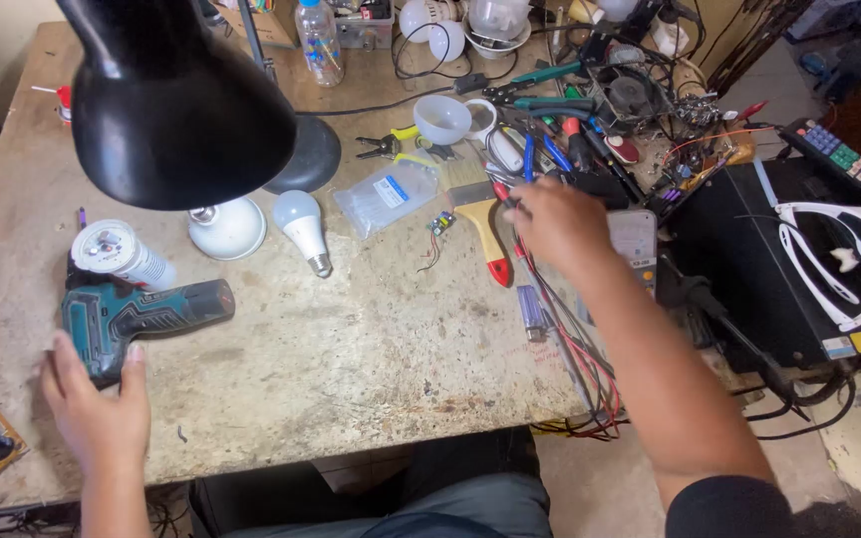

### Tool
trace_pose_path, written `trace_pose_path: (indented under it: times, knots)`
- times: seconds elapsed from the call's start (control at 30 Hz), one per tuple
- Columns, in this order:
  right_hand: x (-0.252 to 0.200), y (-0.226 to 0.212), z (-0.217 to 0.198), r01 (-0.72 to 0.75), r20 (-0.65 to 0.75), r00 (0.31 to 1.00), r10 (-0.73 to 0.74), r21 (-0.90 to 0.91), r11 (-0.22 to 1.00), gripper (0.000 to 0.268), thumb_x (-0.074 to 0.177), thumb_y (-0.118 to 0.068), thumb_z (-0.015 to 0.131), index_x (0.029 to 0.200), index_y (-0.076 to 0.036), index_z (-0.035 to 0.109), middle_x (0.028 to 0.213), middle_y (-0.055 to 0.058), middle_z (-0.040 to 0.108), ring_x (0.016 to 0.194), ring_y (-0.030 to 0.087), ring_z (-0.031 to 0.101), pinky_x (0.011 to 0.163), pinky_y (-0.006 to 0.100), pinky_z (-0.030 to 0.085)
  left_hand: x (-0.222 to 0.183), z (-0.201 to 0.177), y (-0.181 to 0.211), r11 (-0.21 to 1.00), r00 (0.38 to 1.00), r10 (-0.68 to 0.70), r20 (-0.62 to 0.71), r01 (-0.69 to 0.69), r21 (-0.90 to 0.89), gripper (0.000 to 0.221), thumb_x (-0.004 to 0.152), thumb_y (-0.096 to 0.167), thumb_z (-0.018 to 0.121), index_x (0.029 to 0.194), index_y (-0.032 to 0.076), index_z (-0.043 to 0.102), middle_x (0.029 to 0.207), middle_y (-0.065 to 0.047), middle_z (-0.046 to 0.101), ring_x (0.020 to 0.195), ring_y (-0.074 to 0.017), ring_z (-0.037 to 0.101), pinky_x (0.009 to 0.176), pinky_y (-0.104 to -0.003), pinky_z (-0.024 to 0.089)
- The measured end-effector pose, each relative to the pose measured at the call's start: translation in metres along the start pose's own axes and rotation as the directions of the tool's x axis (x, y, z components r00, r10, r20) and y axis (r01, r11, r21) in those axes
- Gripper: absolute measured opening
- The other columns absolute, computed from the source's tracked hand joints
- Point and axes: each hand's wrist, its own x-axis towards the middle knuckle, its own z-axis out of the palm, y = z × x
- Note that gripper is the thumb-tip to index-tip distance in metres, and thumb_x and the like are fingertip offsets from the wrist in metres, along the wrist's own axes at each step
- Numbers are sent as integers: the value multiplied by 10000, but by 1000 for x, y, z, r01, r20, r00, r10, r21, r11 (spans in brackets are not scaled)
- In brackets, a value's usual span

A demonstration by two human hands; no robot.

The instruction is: Diagnosing and testing an LED bulb using a multimeter and marking it with a pen

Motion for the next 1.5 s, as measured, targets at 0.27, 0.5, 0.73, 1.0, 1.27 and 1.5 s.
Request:
trace_pose_path:
  times: [0.27,0.5,0.73,1.0,1.27,1.5]
  knots:
    - [118,66,6,81,49,996,-75,-150,985,256,983,-310,579,1145,-198,743,1167,131,736,1098,419,675,844,597,548,10,46,121,882,872,442,-210,-465,-73,484,945,155,792,1329,-89,627,1205,-248,549,1146,-438,581,1002,-511,467]
    - [174,62,103,183,130,981,-142,-389,903,322,870,-292,603,998,-82,811,960,162,786,1008,383,754,807,579,597,51,92,208,973,974,156,163,-123,-194,758,787,272,916,1409,-7,585,1268,-339,522,1188,-601,549,964,-664,468]
    - [166,47,86,103,39,995,-96,-299,949,421,1035,-199,391,1150,22,731,1116,178,750,1209,411,648,980,569,528,63,130,197,968,965,62,254,3,-249,674,848,231,871,1380,-15,539,1229,-285,599,1168,-510,612,968,-591,495]
    - [133,1,45,-182,-3,983,183,-129,975,471,1036,-312,417,1330,21,573,1355,163,640,1372,362,481,1095,571,406,43,110,173,654,915,70,397,259,-711,806,872,-22,780,1526,-75,311,1254,-332,598,1141,-425,665,929,-483,603]
    - [120,-15,2,-157,118,975,189,-239,958,512,941,-439,571,1234,-62,755,1389,239,613,1323,473,512,1070,624,402,21,71,151,-97,725,182,664,685,-722,781,906,-96,589,1590,116,276,1428,-252,513,1224,-372,632,942,-457,595]
    - [54,2,7,34,-98,994,39,649,760,163,1013,-77,668,1166,-77,612,924,100,742,717,159,662,701,262,523,22,40,164,88,561,51,826,821,-564,551,952,327,633,1432,133,442,862,-92,580,672,-110,542,508,-226,475]
